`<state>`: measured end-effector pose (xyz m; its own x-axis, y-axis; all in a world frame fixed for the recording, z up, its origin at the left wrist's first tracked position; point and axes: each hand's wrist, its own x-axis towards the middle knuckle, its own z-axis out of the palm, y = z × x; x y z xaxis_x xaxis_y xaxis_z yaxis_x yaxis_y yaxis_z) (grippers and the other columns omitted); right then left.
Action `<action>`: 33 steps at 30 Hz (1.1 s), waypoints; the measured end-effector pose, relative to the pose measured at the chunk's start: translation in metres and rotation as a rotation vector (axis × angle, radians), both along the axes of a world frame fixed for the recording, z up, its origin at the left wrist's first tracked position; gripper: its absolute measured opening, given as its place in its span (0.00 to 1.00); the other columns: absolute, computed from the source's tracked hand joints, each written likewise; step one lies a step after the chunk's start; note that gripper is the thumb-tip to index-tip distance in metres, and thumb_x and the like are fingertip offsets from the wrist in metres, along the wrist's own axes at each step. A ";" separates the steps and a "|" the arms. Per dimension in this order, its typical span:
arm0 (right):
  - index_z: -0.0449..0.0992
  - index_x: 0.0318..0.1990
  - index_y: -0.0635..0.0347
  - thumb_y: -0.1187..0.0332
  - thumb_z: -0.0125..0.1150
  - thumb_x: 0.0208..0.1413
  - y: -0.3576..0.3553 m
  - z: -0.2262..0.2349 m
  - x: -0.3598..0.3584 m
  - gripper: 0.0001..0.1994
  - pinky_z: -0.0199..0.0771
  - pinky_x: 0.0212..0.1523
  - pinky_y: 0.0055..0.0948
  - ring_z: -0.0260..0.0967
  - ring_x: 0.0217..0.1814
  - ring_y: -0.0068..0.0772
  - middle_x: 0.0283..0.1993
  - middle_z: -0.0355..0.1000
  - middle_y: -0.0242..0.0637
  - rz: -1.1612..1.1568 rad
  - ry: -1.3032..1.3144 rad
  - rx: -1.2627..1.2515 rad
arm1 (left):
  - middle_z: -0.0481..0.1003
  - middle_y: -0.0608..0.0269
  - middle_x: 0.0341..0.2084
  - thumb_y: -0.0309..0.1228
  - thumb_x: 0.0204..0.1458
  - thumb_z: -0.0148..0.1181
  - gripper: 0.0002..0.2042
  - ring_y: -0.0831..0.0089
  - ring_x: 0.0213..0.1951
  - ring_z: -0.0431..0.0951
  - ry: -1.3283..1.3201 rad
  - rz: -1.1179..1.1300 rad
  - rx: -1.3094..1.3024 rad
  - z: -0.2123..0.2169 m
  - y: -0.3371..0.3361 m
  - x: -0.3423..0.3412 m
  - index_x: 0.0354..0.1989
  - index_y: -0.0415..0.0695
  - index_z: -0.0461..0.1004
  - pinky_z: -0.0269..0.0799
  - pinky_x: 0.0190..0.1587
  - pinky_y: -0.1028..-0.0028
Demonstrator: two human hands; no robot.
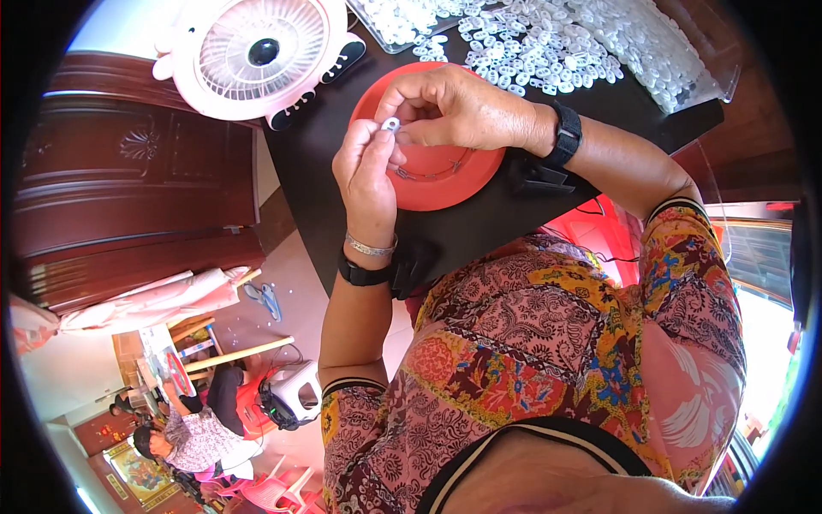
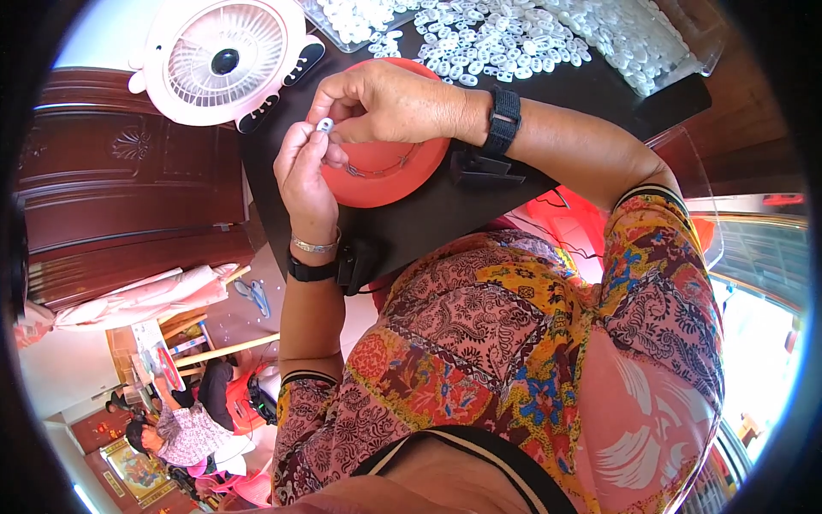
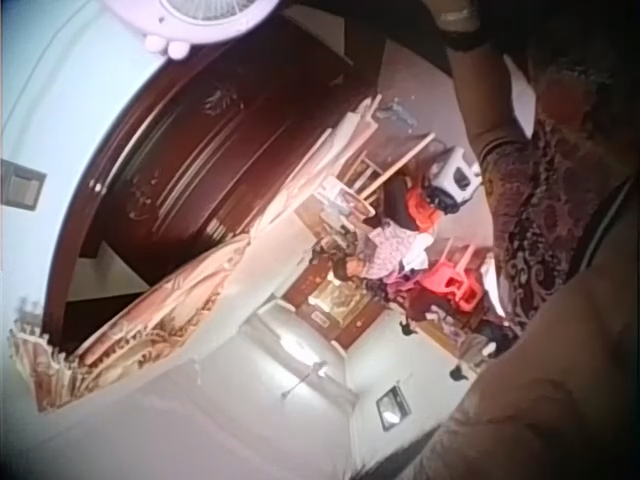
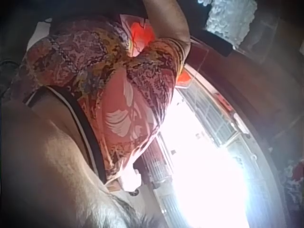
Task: Assembling small white plastic components by hand.
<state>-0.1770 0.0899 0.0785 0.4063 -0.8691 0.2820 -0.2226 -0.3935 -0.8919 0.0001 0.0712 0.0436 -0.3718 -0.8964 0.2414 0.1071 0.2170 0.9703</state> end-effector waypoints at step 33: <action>0.71 0.49 0.60 0.78 0.58 0.52 -0.001 -0.004 0.001 0.15 0.68 0.39 0.19 0.67 0.36 0.15 0.32 0.72 0.27 -0.017 -0.004 0.101 | 0.66 0.68 0.19 0.28 0.55 0.47 0.07 0.82 0.23 0.65 -0.016 0.008 0.014 0.008 -0.001 0.005 0.30 0.37 0.69 0.60 0.28 0.81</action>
<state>-0.1757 0.0892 0.0741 0.3905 -0.8999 0.1942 -0.2246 -0.2977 -0.9279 0.0051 0.0700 0.0514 -0.3680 -0.9027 0.2231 0.0902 0.2041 0.9748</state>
